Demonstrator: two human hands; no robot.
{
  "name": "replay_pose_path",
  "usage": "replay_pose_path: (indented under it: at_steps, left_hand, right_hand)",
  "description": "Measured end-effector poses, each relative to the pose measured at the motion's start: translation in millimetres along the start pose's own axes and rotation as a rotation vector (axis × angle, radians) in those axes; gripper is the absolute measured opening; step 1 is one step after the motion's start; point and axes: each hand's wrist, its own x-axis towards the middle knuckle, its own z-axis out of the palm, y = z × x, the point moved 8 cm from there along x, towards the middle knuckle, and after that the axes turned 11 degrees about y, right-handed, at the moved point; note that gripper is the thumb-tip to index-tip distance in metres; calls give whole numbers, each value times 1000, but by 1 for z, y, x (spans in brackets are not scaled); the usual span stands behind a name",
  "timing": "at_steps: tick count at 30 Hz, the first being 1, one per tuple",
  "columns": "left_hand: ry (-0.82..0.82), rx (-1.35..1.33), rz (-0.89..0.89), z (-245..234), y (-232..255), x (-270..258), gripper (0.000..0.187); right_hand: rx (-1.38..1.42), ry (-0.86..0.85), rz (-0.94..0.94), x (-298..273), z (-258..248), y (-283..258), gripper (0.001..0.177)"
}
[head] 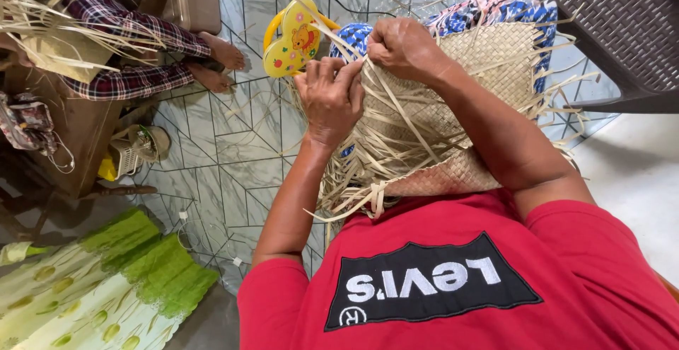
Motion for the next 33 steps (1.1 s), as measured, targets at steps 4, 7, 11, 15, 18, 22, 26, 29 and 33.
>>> replay_pose_path:
  at_steps: [4, 7, 11, 15, 18, 22, 26, 29, 33]
  left_hand:
    - [12, -214, -335, -8, -14, 4, 10]
    - [28, -309, -490, -10, -25, 5, 16]
    - [-211, -385, -802, 13, -46, -16, 27]
    - [-264, -429, -832, 22, -50, -21, 31]
    - [-273, -400, -764, 28, -55, -18, 22]
    - [-294, -483, -675, 34, -59, -14, 12]
    - [-348, -474, -652, 35, -59, -11, 12]
    - [-351, -391, -681, 23, -62, -3, 20]
    - [-363, -237, -698, 2, -67, -3, 56]
  right_hand:
    - [252, 165, -145, -12, -14, -19, 13]
    - [308, 270, -199, -18, -30, -29, 13]
    - [316, 342, -229, -24, -39, -33, 13]
    - [303, 365, -281, -28, -40, -40, 14]
    - [301, 389, -337, -31, -45, -46, 12]
    - [219, 310, -306, -30, -41, -44, 8]
    - [36, 243, -312, -28, -33, -42, 16]
    - [75, 267, -279, -26, -34, -42, 16]
    - [47, 339, -229, -26, -27, -31, 15]
